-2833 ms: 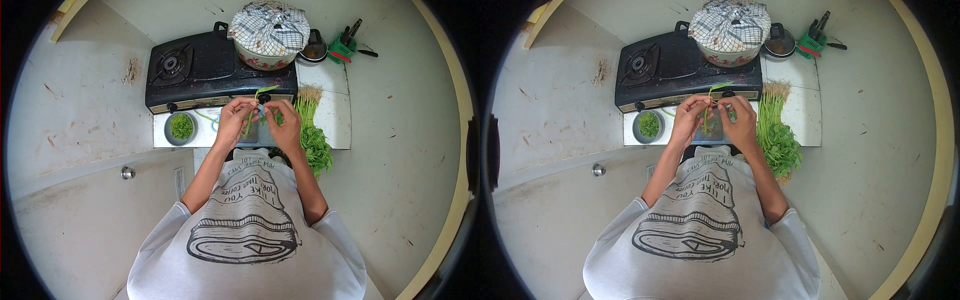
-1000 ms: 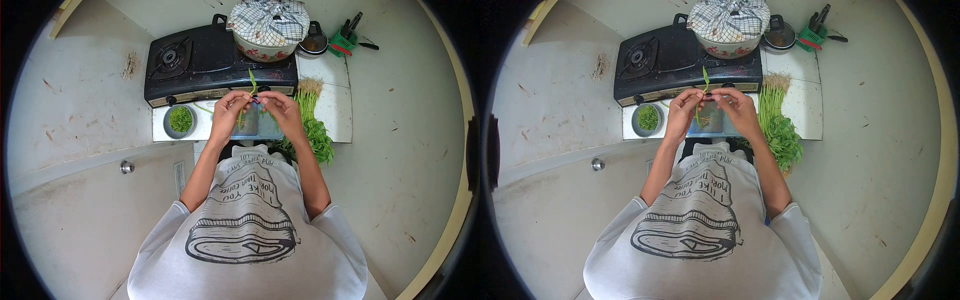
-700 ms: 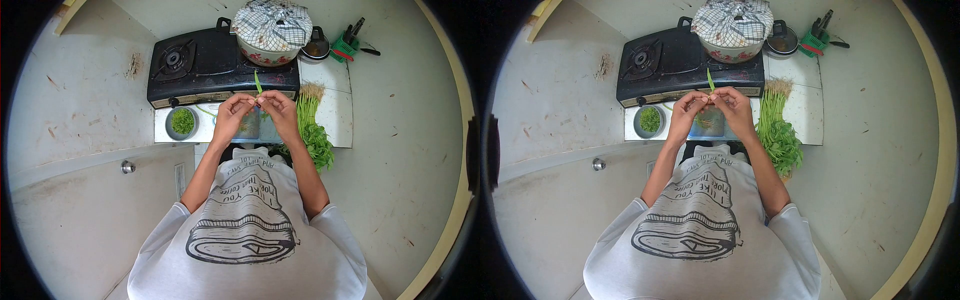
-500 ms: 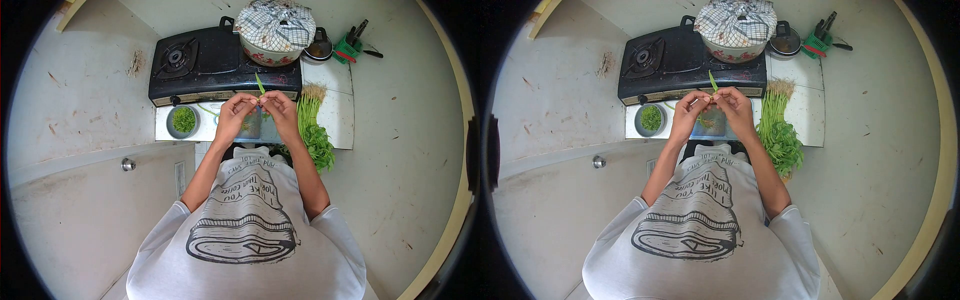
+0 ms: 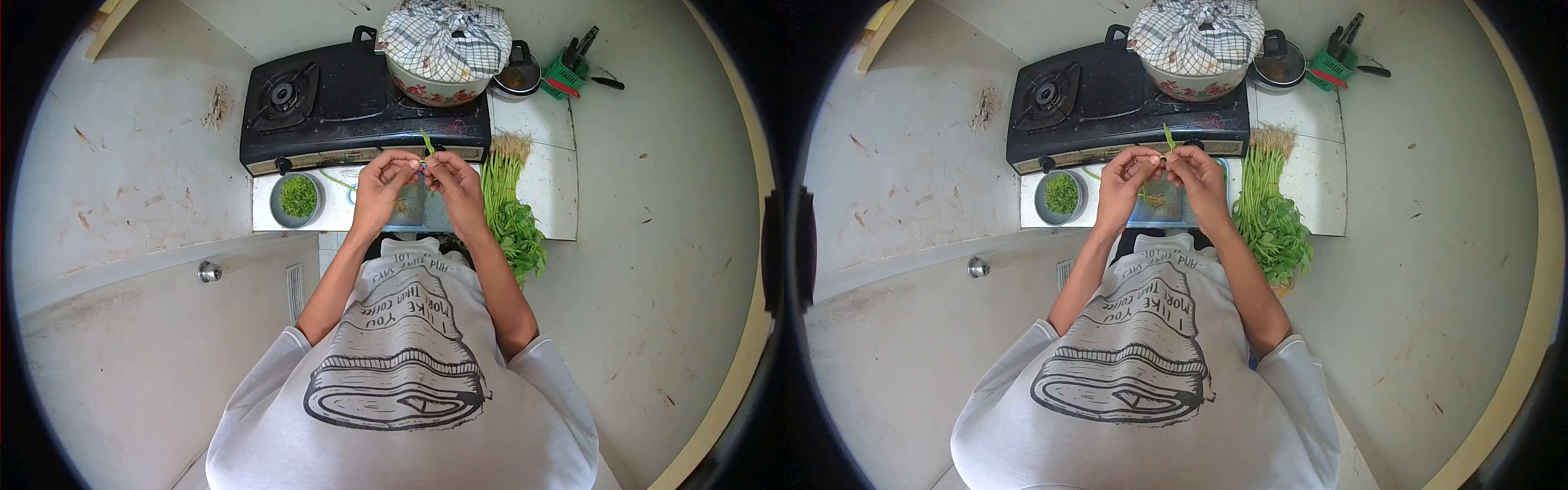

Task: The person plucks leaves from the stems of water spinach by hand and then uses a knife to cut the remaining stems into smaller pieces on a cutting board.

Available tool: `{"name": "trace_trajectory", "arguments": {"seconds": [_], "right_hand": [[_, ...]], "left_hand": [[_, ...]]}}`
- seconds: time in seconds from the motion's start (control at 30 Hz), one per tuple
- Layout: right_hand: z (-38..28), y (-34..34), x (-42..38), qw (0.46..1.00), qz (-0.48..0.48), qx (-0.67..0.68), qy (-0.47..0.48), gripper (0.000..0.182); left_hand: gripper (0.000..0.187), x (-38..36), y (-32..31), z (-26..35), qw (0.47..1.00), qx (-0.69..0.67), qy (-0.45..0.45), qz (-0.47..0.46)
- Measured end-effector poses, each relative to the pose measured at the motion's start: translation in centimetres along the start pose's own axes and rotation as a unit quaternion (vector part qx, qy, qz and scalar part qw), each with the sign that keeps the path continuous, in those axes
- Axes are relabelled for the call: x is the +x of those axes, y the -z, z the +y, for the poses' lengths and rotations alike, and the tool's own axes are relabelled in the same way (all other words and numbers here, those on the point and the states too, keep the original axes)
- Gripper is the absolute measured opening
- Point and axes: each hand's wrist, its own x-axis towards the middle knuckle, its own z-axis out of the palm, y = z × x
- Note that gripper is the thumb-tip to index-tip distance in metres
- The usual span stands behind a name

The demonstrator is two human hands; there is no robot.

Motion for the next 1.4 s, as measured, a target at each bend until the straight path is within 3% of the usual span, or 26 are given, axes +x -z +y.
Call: {"name": "trace_trajectory", "arguments": {"seconds": [0.17, 0.67, 0.77, 0.83, 0.9, 1.0, 1.1, 1.4], "right_hand": [[0.0, 0.2, -0.3, 0.984, -0.023, 0.153, -0.092, 0.010], [1.6, 1.3, -0.9, 0.939, -0.044, 0.269, -0.209, 0.008], [2.1, 2.2, -0.7, 0.969, -0.003, 0.187, -0.164, 0.010], [4.0, 4.9, 0.0, 0.994, 0.042, -0.005, -0.102, 0.012], [6.8, 7.1, 0.7, 0.982, 0.084, -0.170, -0.012, 0.010], [12.9, 12.5, 1.3, 0.924, 0.097, -0.370, 0.014, 0.010], [14.8, 13.2, 0.7, 0.887, 0.094, -0.452, 0.013, 0.011], [19.0, 11.9, 3.7, 0.872, 0.065, -0.485, 0.000, 0.015]], "left_hand": [[0.013, 0.0, 0.1, 0.1, 1.000, -0.007, 0.000, -0.015], [0.013, -0.2, 0.4, -0.2, 0.999, 0.021, -0.016, -0.043], [0.013, -0.1, 0.6, 0.2, 0.999, 0.025, -0.014, -0.034], [0.013, 0.0, 1.1, 0.1, 0.999, 0.014, -0.024, -0.026], [0.013, 0.2, 1.6, 0.1, 1.000, 0.003, -0.019, 0.002], [0.015, 0.1, 2.5, 0.3, 0.999, -0.021, -0.001, 0.035], [0.017, 0.0, 3.2, 0.2, 0.996, -0.063, 0.000, 0.060], [0.016, -0.7, 4.3, -0.1, 0.972, -0.200, 0.045, 0.112]]}}
